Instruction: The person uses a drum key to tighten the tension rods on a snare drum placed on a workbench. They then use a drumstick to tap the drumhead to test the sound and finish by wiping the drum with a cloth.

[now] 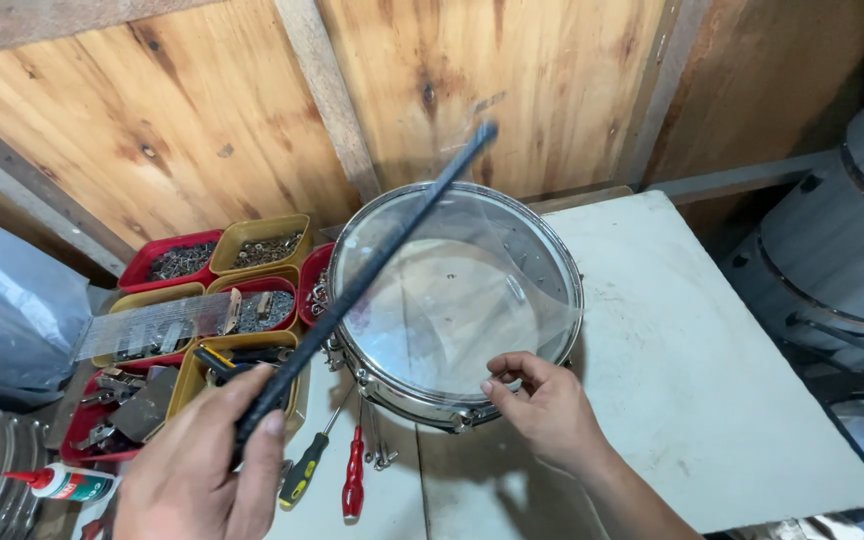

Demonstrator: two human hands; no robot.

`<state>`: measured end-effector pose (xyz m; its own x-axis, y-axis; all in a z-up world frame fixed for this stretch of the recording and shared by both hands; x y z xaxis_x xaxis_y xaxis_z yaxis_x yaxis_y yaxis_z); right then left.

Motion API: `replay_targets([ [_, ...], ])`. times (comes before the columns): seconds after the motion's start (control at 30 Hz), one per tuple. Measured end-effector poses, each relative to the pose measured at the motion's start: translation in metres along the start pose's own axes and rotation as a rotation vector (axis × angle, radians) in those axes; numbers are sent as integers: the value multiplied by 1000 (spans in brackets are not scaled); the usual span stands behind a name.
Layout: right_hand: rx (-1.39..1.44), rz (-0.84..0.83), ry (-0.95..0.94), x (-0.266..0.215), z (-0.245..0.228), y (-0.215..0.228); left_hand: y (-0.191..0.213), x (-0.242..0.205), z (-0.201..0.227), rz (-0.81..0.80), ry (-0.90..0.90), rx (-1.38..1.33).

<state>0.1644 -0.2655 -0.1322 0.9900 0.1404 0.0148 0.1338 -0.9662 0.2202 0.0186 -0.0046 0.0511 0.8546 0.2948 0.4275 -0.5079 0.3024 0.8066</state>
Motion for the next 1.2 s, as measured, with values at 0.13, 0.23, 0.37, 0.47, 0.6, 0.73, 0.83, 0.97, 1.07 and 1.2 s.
replay_targets([
  [0.13,14,-2,-24,0,1,-1,-6,-9,-18,333,-122,25],
  [0.23,29,-7,-2,2,2,-1,-48,12,-37,-9,-52,259],
  [0.37,59,-11,7,4,5,-1,-71,11,-56,-303,125,384],
  [0.47,12,-3,29,8,11,-1,-27,-4,-34,233,-109,10],
  [0.6,18,-17,8,5,12,-5,-42,9,-53,134,14,10],
  [0.73,82,-15,48,6,20,-6,-68,14,-52,-217,-18,414],
  [0.83,80,-8,68,9,20,-5,-29,6,-30,196,-118,98],
  [0.97,96,-27,73,8,19,-6,-44,12,-41,40,-239,14],
  [1.07,82,-36,72,8,16,-7,-71,23,-49,-361,-54,414],
  [1.2,71,-31,54,7,21,-5,-27,9,-23,251,-234,104],
])
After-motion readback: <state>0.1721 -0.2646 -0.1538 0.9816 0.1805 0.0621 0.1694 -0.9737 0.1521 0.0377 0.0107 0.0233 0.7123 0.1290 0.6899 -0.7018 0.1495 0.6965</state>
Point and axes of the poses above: each hand's wrist, its own x-axis towards the middle knuckle, its own y-axis out of the back of the hand, z = x × y, the point moved 6 cm from there along x, towards the middle knuckle, and after that the axes turned 10 degrees about y, right-handed, at the moved point
